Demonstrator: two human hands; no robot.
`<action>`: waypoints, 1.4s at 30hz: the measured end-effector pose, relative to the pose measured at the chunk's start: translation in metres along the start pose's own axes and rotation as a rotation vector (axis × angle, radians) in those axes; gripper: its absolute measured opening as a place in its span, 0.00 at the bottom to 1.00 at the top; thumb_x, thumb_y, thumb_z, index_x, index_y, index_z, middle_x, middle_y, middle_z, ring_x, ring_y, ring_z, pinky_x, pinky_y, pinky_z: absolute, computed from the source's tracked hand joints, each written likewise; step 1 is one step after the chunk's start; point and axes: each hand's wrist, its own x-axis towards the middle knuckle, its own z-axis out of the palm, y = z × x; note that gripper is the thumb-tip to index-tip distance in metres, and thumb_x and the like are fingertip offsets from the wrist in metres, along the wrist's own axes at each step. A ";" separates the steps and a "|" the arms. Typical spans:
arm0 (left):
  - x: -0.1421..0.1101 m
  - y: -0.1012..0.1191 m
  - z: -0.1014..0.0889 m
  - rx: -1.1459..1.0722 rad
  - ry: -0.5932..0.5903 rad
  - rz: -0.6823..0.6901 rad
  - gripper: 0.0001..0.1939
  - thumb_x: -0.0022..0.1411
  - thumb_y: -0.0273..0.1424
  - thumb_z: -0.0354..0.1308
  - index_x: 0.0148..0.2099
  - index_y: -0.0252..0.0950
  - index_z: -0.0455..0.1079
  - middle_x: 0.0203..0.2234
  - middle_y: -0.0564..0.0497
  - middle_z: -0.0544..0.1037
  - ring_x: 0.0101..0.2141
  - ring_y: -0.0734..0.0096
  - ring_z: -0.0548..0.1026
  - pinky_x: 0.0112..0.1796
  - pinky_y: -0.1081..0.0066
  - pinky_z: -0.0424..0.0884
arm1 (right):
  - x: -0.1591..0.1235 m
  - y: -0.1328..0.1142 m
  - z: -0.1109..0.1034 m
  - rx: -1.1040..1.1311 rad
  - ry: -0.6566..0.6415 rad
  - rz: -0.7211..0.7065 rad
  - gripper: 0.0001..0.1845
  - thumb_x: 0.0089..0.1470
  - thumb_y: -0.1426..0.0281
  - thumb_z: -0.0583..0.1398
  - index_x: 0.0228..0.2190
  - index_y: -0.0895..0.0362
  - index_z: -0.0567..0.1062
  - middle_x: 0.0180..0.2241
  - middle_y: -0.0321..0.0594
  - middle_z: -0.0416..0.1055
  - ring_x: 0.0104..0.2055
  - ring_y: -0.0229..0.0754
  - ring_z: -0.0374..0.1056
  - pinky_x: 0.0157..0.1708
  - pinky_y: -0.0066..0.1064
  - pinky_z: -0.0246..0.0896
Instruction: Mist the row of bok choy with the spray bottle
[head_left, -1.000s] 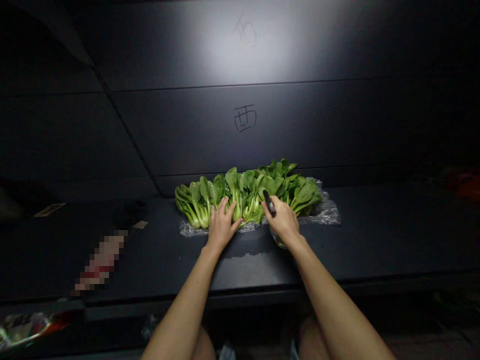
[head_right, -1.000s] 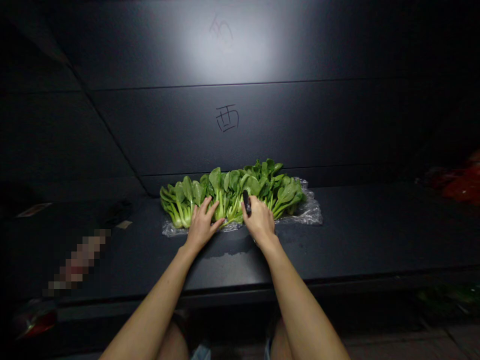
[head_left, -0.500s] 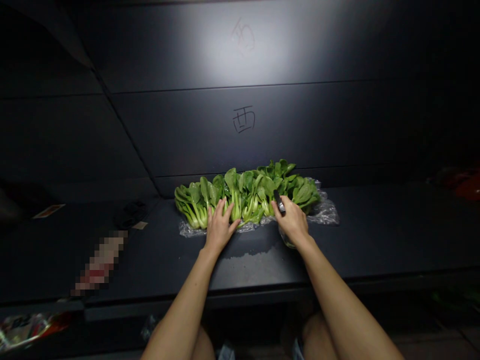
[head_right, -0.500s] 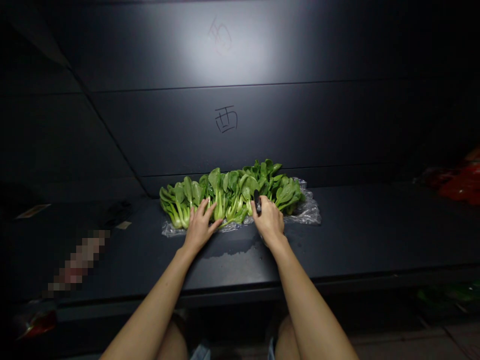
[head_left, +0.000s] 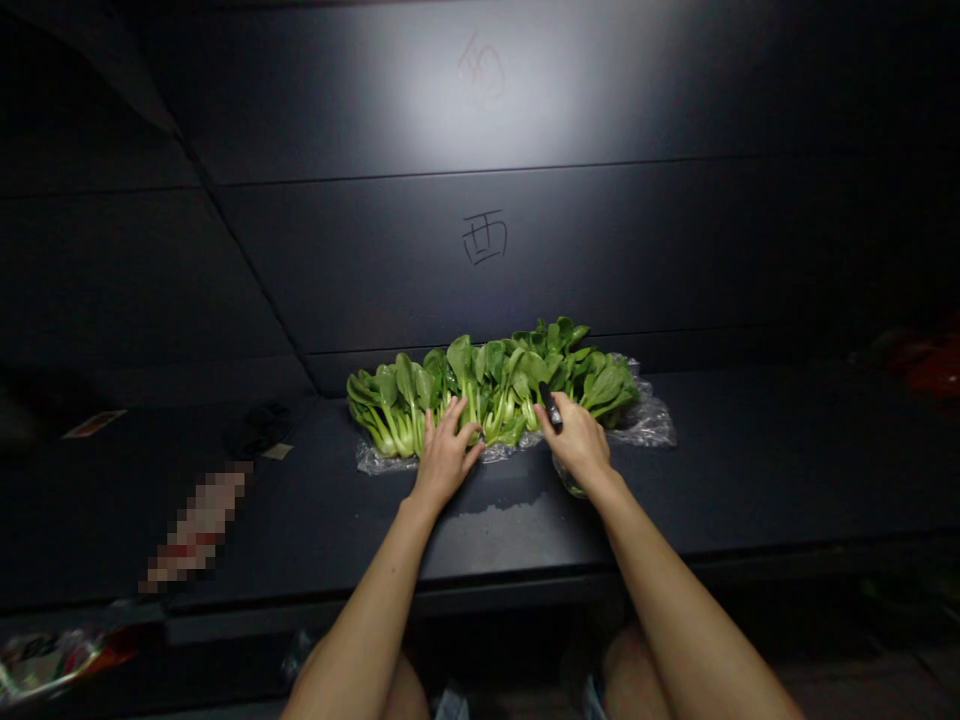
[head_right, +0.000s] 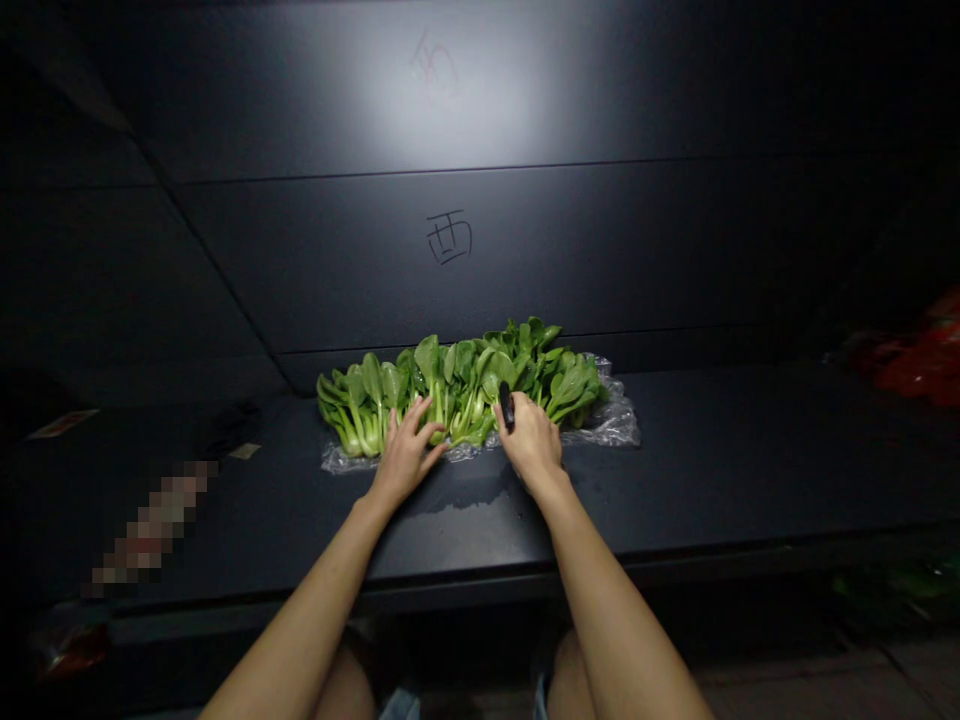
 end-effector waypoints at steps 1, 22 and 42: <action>0.000 0.001 0.000 0.003 -0.015 0.032 0.09 0.63 0.33 0.54 0.42 0.38 0.72 0.63 0.39 0.59 0.65 0.52 0.52 0.60 0.40 0.45 | 0.000 0.000 0.000 -0.002 -0.001 -0.002 0.17 0.62 0.59 0.50 0.45 0.55 0.70 0.41 0.46 0.76 0.44 0.47 0.72 0.35 0.30 0.58; -0.001 0.000 -0.011 -0.066 -0.041 0.133 0.07 0.63 0.31 0.54 0.39 0.40 0.73 0.51 0.45 0.70 0.54 0.59 0.66 0.59 0.46 0.54 | 0.001 -0.002 0.002 0.027 0.018 -0.041 0.19 0.62 0.58 0.50 0.46 0.55 0.71 0.42 0.46 0.76 0.42 0.46 0.72 0.34 0.29 0.58; -0.010 -0.007 -0.014 -0.095 -0.312 0.147 0.16 0.63 0.25 0.52 0.48 0.45 0.75 0.38 0.47 0.72 0.41 0.64 0.70 0.42 0.64 0.64 | 0.001 -0.005 0.002 0.021 -0.021 -0.082 0.18 0.62 0.59 0.50 0.44 0.56 0.71 0.41 0.46 0.76 0.42 0.46 0.72 0.34 0.29 0.57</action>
